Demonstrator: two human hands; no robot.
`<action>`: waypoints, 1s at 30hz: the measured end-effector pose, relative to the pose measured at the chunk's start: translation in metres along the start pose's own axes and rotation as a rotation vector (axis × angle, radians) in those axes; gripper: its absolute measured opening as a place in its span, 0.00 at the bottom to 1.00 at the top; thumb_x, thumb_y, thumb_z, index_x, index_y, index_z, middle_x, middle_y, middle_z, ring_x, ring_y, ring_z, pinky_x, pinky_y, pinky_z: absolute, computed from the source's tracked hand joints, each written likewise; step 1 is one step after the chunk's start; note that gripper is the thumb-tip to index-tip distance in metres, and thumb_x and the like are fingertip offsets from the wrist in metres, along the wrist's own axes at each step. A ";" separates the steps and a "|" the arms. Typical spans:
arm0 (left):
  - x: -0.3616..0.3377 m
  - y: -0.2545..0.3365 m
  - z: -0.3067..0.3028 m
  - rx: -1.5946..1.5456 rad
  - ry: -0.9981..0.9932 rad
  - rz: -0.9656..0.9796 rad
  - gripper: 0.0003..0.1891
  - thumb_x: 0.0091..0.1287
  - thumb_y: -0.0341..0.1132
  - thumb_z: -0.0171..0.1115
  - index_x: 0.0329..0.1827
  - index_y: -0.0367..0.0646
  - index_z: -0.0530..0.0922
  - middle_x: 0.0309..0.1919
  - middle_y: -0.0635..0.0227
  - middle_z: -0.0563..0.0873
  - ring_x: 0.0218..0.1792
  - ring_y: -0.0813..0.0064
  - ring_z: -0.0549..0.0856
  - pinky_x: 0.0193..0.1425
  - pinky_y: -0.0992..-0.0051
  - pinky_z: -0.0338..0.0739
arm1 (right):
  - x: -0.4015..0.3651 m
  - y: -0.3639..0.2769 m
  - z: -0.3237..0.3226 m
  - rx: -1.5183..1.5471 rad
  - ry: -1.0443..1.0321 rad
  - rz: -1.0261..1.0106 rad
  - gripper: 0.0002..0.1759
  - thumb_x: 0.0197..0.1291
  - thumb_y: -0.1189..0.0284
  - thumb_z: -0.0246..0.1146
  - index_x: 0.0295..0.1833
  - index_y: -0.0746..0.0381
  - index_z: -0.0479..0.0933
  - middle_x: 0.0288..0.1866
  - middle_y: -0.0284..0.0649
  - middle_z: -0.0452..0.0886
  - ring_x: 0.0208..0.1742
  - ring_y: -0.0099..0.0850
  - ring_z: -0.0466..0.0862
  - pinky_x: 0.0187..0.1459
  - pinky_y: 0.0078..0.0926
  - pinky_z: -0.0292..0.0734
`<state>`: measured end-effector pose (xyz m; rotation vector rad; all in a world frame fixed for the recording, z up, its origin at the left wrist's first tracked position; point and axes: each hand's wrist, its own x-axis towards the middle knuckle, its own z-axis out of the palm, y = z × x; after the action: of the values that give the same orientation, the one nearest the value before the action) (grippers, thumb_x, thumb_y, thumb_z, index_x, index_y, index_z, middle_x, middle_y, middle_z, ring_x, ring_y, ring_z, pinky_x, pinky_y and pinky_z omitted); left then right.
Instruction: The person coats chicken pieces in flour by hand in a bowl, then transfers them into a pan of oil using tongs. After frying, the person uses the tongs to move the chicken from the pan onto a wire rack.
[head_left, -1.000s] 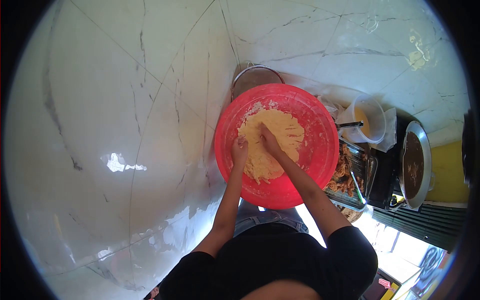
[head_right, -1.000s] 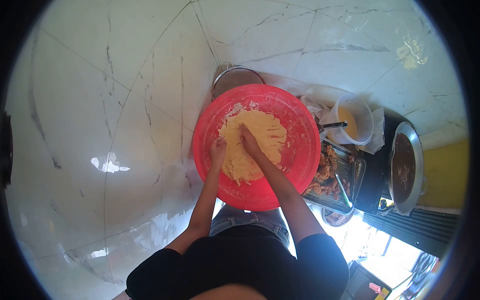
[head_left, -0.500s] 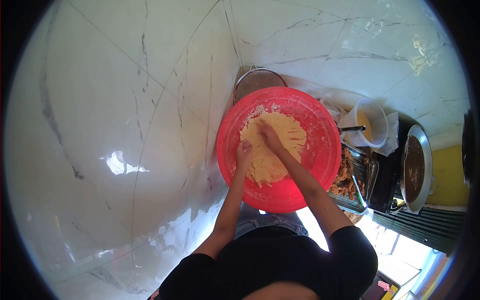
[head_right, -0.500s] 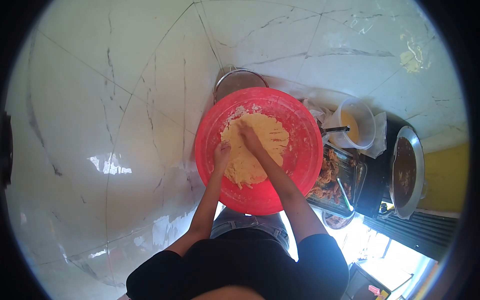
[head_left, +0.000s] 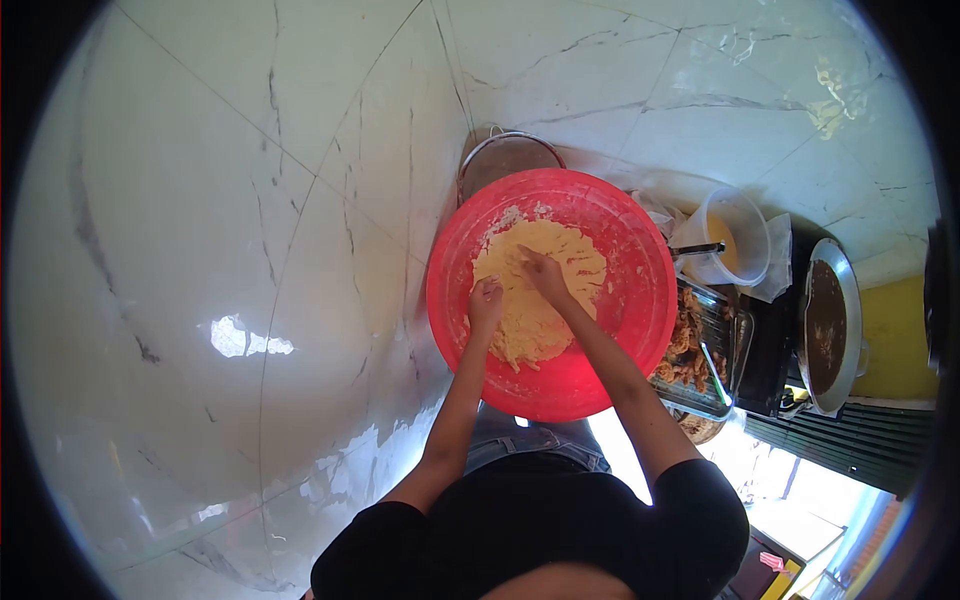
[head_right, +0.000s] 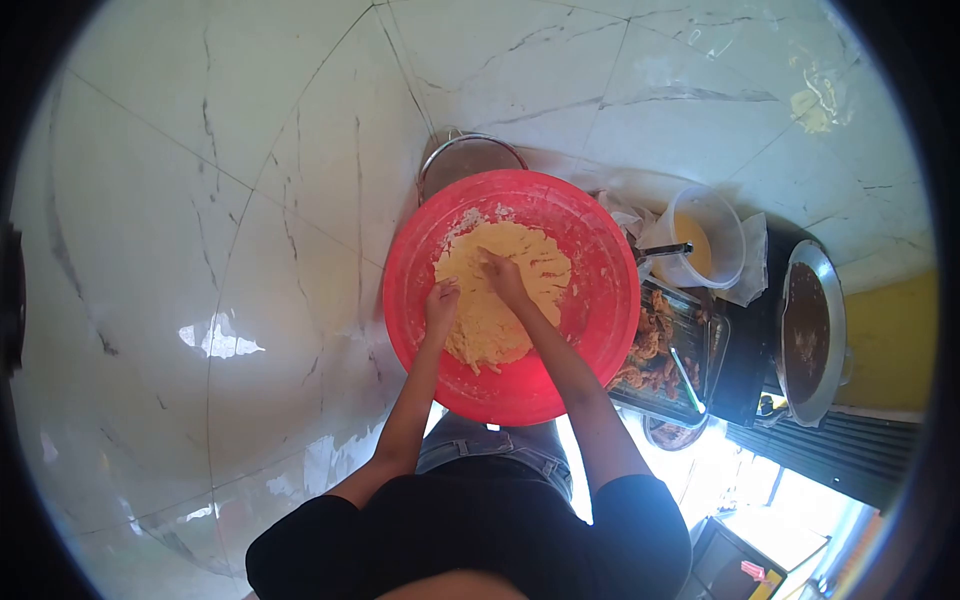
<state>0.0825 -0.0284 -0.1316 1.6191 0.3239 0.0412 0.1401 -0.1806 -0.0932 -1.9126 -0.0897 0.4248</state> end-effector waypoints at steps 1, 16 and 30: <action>0.000 0.000 0.000 -0.017 0.002 -0.006 0.13 0.59 0.28 0.55 0.47 0.38 0.75 0.43 0.65 0.81 0.42 0.75 0.80 0.49 0.76 0.72 | 0.004 0.011 0.015 -0.143 0.047 -0.202 0.30 0.55 0.79 0.54 0.65 0.59 0.59 0.69 0.46 0.55 0.69 0.41 0.56 0.64 0.31 0.56; -0.001 0.003 0.000 -0.025 0.013 -0.002 0.13 0.59 0.28 0.56 0.47 0.36 0.75 0.38 0.64 0.82 0.38 0.79 0.80 0.44 0.82 0.72 | 0.000 0.040 0.033 -0.404 0.188 -0.310 0.38 0.47 0.80 0.62 0.66 0.65 0.54 0.69 0.51 0.51 0.68 0.41 0.57 0.64 0.32 0.58; -0.001 0.006 0.000 0.035 0.027 0.022 0.12 0.59 0.29 0.57 0.45 0.36 0.76 0.38 0.64 0.82 0.40 0.76 0.79 0.48 0.79 0.72 | -0.017 0.061 -0.058 -0.264 0.514 -0.182 0.17 0.49 0.76 0.62 0.47 0.65 0.77 0.38 0.46 0.80 0.35 0.35 0.80 0.38 0.27 0.73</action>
<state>0.0822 -0.0286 -0.1255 1.6584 0.3294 0.0746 0.1353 -0.2597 -0.1267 -2.1932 0.0212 -0.2173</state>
